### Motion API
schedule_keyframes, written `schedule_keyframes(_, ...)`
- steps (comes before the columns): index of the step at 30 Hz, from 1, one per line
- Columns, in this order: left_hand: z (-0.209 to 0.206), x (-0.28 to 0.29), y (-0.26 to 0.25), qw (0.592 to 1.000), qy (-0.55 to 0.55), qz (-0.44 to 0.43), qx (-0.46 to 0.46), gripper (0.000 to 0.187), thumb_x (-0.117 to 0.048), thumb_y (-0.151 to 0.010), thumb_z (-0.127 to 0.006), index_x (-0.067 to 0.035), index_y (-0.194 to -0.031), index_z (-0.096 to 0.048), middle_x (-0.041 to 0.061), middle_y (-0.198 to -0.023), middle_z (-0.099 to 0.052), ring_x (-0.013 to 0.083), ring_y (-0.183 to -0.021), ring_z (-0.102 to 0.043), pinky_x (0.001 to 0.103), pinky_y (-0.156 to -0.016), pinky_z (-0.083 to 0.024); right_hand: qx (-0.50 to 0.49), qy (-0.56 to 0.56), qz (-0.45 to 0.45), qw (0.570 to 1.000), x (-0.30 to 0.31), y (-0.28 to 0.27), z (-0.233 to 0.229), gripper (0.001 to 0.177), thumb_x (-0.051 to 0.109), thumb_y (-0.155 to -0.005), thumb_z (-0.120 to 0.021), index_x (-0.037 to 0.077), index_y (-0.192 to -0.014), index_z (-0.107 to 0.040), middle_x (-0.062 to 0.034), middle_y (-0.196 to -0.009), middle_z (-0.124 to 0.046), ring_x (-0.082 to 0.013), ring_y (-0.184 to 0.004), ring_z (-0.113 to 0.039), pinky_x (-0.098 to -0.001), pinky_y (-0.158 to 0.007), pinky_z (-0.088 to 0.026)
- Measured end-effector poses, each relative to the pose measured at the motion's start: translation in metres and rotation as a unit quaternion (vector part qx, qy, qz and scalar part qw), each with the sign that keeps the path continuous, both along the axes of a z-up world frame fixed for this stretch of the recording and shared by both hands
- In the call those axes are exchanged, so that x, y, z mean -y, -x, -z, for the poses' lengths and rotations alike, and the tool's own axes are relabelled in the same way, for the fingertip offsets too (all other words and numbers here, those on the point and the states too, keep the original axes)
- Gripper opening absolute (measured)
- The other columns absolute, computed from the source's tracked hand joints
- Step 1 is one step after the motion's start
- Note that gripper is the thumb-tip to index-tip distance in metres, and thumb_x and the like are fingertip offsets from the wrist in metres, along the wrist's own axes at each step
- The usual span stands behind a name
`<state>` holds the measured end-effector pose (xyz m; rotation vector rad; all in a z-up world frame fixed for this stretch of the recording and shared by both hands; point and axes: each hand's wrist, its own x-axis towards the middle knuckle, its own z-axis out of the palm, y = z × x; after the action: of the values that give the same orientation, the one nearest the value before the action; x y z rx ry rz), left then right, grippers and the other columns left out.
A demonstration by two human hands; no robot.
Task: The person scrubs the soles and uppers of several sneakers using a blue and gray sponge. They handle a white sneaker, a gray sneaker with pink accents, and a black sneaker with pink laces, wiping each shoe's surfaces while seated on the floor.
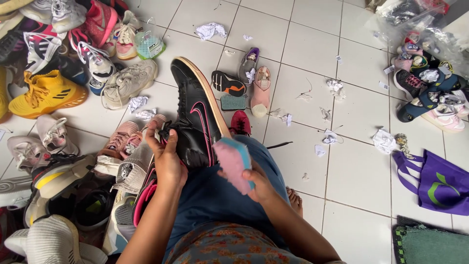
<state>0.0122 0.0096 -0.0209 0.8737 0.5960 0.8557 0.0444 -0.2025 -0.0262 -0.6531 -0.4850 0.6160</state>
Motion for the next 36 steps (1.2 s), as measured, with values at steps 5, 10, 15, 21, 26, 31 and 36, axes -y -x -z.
schedule_keyframes(5, -0.062, 0.023, 0.012, 0.976, -0.136, 0.159, -0.054, 0.077, -0.012, -0.093, -0.069, -0.014, -0.157, -0.026, 0.028, -0.148, -0.042, 0.0373, -0.133, -0.044, 0.055, -0.109, -0.041, 0.098, 0.102, 0.056, 0.988, 0.013, -0.016, 0.0, 0.056, 0.018, -0.086, -0.069, -0.003, -0.134, -0.052, -0.0215, -0.141, -0.048, -0.0321, -0.131, -0.047, -0.0579, -0.106, -0.039)
schedule_keyframes(10, -0.113, 0.038, 0.025, 0.878, -0.277, 0.361, -0.15, 0.11, -0.016, -0.071, -0.09, -0.017, -0.16, -0.025, 0.034, -0.159, -0.029, 0.0556, -0.145, -0.025, 0.064, -0.118, -0.02, 0.086, 0.166, 0.077, 0.979, 0.031, -0.037, -0.033, 0.062, 0.019, -0.086, -0.068, -0.001, -0.141, -0.048, -0.0146, -0.123, -0.06, -0.0255, -0.116, -0.055, -0.0452, -0.105, -0.041)
schedule_keyframes(15, -0.104, 0.045, 0.024, 0.851, -0.35, 0.37, -0.127, 0.106, -0.008, -0.07, -0.087, -0.017, -0.158, -0.027, 0.026, -0.157, -0.033, 0.0459, -0.146, -0.028, 0.056, -0.118, -0.023, 0.095, 0.215, 0.075, 0.969, 0.031, -0.038, -0.065, 0.061, 0.02, -0.087, -0.069, 0.002, -0.14, -0.046, -0.0134, -0.117, -0.058, -0.0255, -0.113, -0.056, -0.0453, -0.103, -0.041)
schedule_keyframes(21, -0.104, 0.044, 0.016, 0.854, -0.449, 0.253, -0.066, 0.057, 0.004, -0.088, -0.069, -0.009, -0.142, -0.058, 0.018, -0.138, -0.064, 0.0352, -0.136, -0.053, 0.049, -0.113, -0.04, 0.074, 0.147, 0.109, 0.98, 0.02, -0.03, -0.076, 0.071, 0.022, -0.087, -0.072, 0.002, -0.146, -0.038, -0.017, -0.131, -0.047, -0.0275, -0.122, -0.047, -0.0584, -0.104, -0.046)
schedule_keyframes(26, -0.11, 0.02, 0.007, 0.919, -0.356, 0.17, 0.018, 0.046, 0.004, -0.098, -0.059, 0.001, -0.142, -0.047, 0.026, -0.128, -0.063, 0.0339, -0.123, -0.059, 0.048, -0.109, -0.046, 0.327, 0.207, 0.316, 0.866, -0.006, -0.023, -0.107, 0.076, 0.023, -0.09, -0.074, 0.001, -0.151, -0.034, -0.0143, -0.142, -0.037, -0.0255, -0.132, -0.037, -0.0501, -0.116, -0.029)
schedule_keyframes(31, -0.111, 0.011, 0.001, 0.946, -0.249, 0.138, 0.159, 0.046, 0.003, -0.104, -0.049, -0.002, -0.147, -0.034, 0.028, -0.124, -0.063, 0.0322, -0.118, -0.064, 0.046, -0.108, -0.051, 0.486, 0.216, 0.389, 0.752, -0.045, -0.031, -0.078, 0.069, 0.025, -0.086, -0.082, 0.007, -0.145, -0.051, -0.0188, -0.141, -0.041, -0.0387, -0.132, -0.045, -0.0523, -0.109, -0.039)
schedule_keyframes(36, -0.115, 0.008, 0.021, 0.971, -0.124, 0.102, 0.177, 0.043, 0.0, -0.102, -0.049, -0.004, -0.144, -0.036, 0.031, -0.119, -0.063, 0.0347, -0.105, -0.07, 0.048, -0.094, -0.06, 0.501, 0.234, 0.457, 0.697, -0.059, -0.06, -0.076, 0.058, 0.017, -0.091, -0.078, 0.014, -0.146, -0.058, -0.0189, -0.141, -0.043, -0.0374, -0.128, -0.049, -0.0514, -0.106, -0.043)
